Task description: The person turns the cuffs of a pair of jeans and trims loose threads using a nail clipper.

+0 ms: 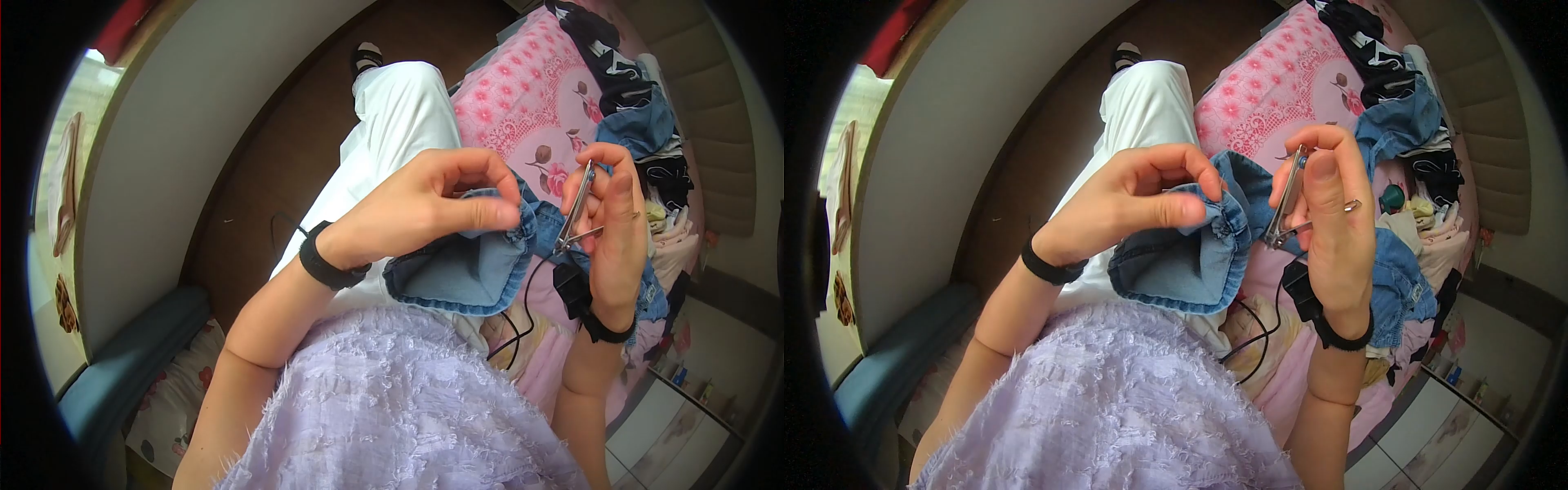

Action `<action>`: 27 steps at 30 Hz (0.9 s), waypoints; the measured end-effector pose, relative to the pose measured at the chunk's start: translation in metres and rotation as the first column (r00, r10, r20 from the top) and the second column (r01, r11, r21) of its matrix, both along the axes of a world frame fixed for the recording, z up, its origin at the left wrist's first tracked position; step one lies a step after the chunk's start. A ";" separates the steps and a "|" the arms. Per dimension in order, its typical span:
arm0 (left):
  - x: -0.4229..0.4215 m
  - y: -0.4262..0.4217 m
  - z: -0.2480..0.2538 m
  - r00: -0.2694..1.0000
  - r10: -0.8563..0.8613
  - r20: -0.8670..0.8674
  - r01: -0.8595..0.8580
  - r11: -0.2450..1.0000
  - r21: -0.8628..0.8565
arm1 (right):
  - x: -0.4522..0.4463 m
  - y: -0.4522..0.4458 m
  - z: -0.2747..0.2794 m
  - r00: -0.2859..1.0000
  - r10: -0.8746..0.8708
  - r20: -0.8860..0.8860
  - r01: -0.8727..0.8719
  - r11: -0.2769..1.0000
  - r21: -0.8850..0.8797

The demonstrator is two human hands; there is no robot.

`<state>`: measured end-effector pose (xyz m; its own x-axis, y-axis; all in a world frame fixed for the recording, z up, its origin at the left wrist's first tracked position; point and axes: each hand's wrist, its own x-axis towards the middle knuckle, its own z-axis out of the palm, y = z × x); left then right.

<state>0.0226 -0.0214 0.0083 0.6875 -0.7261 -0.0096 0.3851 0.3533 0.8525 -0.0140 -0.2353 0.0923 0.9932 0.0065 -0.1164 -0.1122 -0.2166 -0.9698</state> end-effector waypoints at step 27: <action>0.002 0.001 -0.007 0.992 0.091 0.086 -0.093 0.995 0.022 | -0.006 -0.003 0.002 0.999 0.034 -0.006 -0.032 0.978 0.207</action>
<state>0.0246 -0.0203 0.0018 0.7508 -0.6597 0.0335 0.2780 0.3615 0.8900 -0.0198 -0.2382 0.0943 0.9908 0.0644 -0.1187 -0.1180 -0.0151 -0.9929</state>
